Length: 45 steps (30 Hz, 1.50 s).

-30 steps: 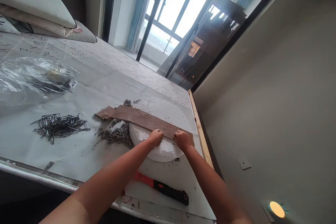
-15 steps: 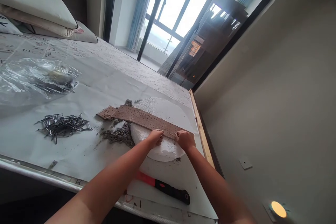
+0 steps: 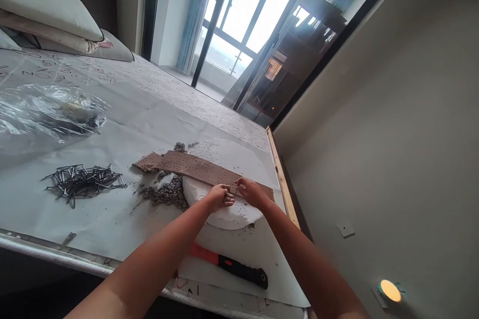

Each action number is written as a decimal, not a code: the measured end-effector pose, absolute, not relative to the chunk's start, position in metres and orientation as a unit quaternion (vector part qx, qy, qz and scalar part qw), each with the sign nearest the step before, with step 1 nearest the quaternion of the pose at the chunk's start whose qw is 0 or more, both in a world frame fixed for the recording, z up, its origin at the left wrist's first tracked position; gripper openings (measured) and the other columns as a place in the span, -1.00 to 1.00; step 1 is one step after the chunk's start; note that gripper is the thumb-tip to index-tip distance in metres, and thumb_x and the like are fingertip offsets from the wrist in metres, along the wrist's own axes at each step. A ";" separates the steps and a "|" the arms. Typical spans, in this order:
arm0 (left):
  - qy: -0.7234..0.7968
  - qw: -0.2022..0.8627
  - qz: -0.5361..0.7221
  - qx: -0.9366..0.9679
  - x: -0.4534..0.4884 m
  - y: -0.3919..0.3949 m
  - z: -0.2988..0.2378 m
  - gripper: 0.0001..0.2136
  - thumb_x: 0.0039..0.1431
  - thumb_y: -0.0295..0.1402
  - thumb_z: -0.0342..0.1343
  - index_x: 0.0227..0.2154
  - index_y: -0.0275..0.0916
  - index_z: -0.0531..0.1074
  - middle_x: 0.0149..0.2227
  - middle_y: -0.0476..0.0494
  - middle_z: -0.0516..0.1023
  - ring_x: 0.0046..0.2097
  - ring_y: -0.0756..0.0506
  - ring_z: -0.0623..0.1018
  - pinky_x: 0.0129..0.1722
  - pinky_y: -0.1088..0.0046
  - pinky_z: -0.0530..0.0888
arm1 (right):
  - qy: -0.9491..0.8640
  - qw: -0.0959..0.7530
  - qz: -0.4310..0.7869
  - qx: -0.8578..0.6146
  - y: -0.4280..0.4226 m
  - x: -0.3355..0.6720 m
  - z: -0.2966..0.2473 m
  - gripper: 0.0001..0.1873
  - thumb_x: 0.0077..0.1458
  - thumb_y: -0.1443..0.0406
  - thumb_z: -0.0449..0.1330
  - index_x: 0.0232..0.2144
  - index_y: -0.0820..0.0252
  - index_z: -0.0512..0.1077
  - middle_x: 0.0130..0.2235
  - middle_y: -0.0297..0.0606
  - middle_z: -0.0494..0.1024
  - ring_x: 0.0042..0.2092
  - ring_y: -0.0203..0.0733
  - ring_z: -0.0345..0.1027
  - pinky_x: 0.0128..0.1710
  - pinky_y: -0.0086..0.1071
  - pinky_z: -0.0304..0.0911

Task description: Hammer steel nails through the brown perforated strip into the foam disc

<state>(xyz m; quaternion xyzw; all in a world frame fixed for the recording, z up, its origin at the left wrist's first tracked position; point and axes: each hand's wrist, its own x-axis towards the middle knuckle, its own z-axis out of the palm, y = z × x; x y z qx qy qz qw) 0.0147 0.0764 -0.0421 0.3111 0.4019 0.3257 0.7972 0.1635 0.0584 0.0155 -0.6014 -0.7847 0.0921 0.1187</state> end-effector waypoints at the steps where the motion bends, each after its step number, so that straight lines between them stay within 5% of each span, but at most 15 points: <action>1: 0.391 0.804 0.322 0.311 0.014 0.075 -0.040 -0.85 0.14 -0.54 -0.12 -0.23 -0.30 0.23 -0.55 -0.05 0.39 -0.53 0.03 0.47 -0.44 0.49 0.46 | -0.793 0.135 0.119 -0.582 0.059 0.158 0.013 -0.84 0.11 0.28 0.03 -0.28 0.15 0.38 -0.19 -0.24 0.51 -0.19 -0.26 0.37 -0.26 -0.45 0.21; 8: 0.357 0.819 0.330 0.305 0.011 0.073 -0.037 -0.90 0.09 -0.56 -0.04 -0.32 -0.31 0.27 -0.58 -0.10 0.44 -0.52 -0.04 0.51 -0.37 0.34 0.51 | -0.778 0.181 0.159 -0.580 0.064 0.133 -0.001 -0.85 0.07 0.32 0.05 -0.34 0.22 0.41 -0.15 -0.19 0.50 -0.15 -0.25 0.37 -0.20 -0.43 0.24; 12: 0.349 0.821 0.330 0.309 0.011 0.075 -0.041 -0.86 0.07 -0.59 -0.04 -0.29 -0.31 0.28 -0.58 -0.05 0.41 -0.58 0.02 0.45 -0.50 0.49 0.43 | -0.776 0.150 0.130 -0.599 0.063 0.137 -0.003 -0.86 0.03 0.28 0.13 -0.43 0.20 0.46 -0.20 -0.24 0.53 -0.16 -0.26 0.38 -0.20 -0.47 0.24; 15: 0.384 0.810 0.325 0.302 0.010 0.076 -0.045 -0.83 0.14 -0.55 -0.11 -0.21 -0.29 0.26 -0.62 0.01 0.33 -0.66 0.10 0.30 -0.64 0.63 0.23 | -0.752 0.134 0.072 -0.642 0.065 0.153 -0.003 -0.73 0.14 0.33 -0.03 -0.25 0.22 0.47 -0.15 -0.18 0.52 -0.13 -0.25 0.37 -0.16 -0.45 0.22; 32: 0.411 0.791 0.315 0.324 0.013 0.079 -0.046 -0.83 0.07 -0.55 -0.07 -0.25 -0.26 0.25 -0.61 0.06 0.22 -0.68 0.15 0.08 -0.68 0.63 0.02 | -0.769 -0.126 -0.108 -0.618 0.067 0.173 -0.023 -0.73 0.00 0.55 0.01 -0.34 0.31 0.48 -0.26 -0.03 0.49 -0.24 -0.17 0.40 -0.31 -0.43 0.23; 45: 0.410 0.791 0.326 0.316 0.013 0.080 -0.046 -0.81 0.08 -0.51 -0.06 -0.21 -0.26 0.21 -0.58 0.06 0.23 -0.68 0.16 0.08 -0.69 0.66 0.02 | -0.751 -0.103 -0.108 -0.643 0.062 0.172 -0.017 -0.74 0.07 0.52 -0.03 -0.30 0.31 0.43 -0.24 -0.04 0.49 -0.25 -0.17 0.42 -0.34 -0.42 0.22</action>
